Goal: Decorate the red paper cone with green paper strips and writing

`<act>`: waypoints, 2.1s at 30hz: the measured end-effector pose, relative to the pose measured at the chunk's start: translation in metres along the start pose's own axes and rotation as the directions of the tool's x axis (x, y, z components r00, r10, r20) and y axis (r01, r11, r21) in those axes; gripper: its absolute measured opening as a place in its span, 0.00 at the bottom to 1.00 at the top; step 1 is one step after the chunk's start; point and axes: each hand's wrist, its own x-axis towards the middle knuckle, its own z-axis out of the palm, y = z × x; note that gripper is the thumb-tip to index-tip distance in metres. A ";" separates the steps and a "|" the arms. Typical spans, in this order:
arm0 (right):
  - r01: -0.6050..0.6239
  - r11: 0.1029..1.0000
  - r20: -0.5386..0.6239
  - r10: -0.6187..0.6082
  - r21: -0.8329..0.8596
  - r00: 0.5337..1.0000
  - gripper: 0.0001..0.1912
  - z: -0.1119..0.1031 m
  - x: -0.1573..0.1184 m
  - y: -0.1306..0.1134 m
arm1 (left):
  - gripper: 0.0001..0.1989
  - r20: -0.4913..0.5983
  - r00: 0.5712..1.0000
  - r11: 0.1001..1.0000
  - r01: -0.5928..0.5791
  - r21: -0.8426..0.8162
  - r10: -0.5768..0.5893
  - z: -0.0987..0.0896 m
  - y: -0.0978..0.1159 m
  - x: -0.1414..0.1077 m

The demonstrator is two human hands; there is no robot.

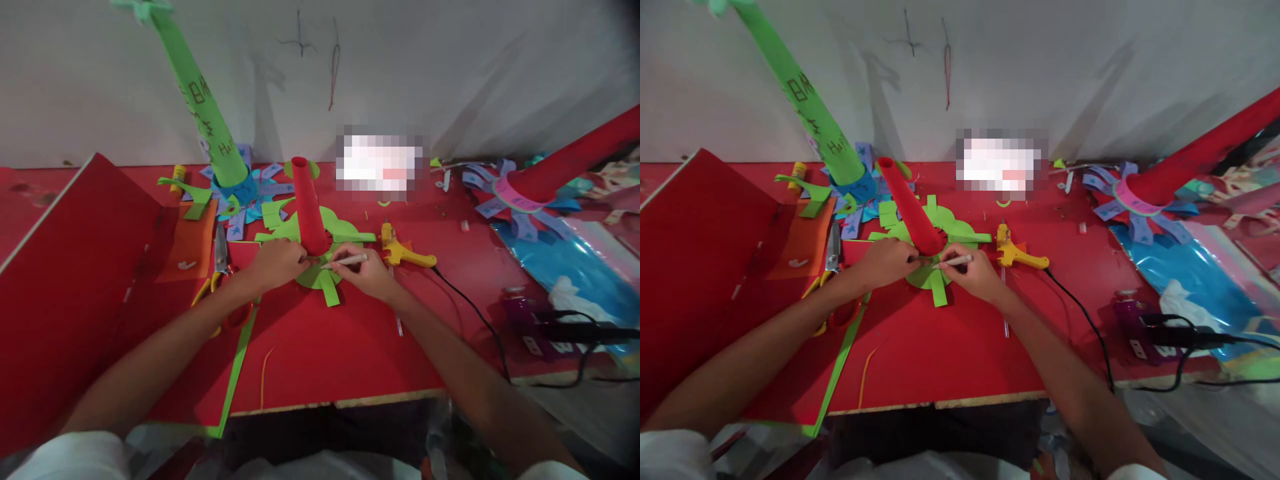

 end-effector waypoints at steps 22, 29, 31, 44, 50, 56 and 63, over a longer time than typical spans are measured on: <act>-0.044 0.998 -0.037 0.046 0.038 0.998 0.07 -0.001 0.001 0.001 | 0.25 0.023 1.000 0.999 -0.008 0.033 0.007 -0.002 0.000 0.000; -0.053 0.997 -0.046 0.055 0.049 0.997 0.07 -0.001 -0.001 -0.002 | 0.24 0.025 1.000 0.995 -0.016 0.096 0.014 -0.004 0.002 -0.003; -0.048 0.998 -0.069 0.051 0.051 0.996 0.07 -0.001 -0.001 -0.005 | 0.22 0.032 0.999 0.992 -0.025 0.120 0.021 -0.006 0.004 -0.005; -0.033 0.998 0.020 0.032 0.062 0.999 0.09 0.000 -0.003 -0.006 | 0.23 0.068 0.997 0.986 -0.054 0.158 0.044 -0.007 0.005 -0.009; -0.030 0.999 0.026 0.030 0.022 0.999 0.08 -0.001 -0.003 -0.006 | 0.23 0.041 0.998 0.986 -0.052 0.156 0.046 -0.005 0.005 -0.009; -0.032 0.999 0.051 0.031 0.020 0.998 0.10 0.000 -0.005 -0.003 | 0.22 0.054 0.997 0.985 -0.057 0.164 0.049 -0.008 0.007 -0.010; -0.028 1.000 0.017 0.028 -0.003 0.999 0.08 -0.001 -0.003 -0.004 | 0.23 0.056 0.998 0.981 -0.040 0.190 0.030 -0.010 0.012 -0.012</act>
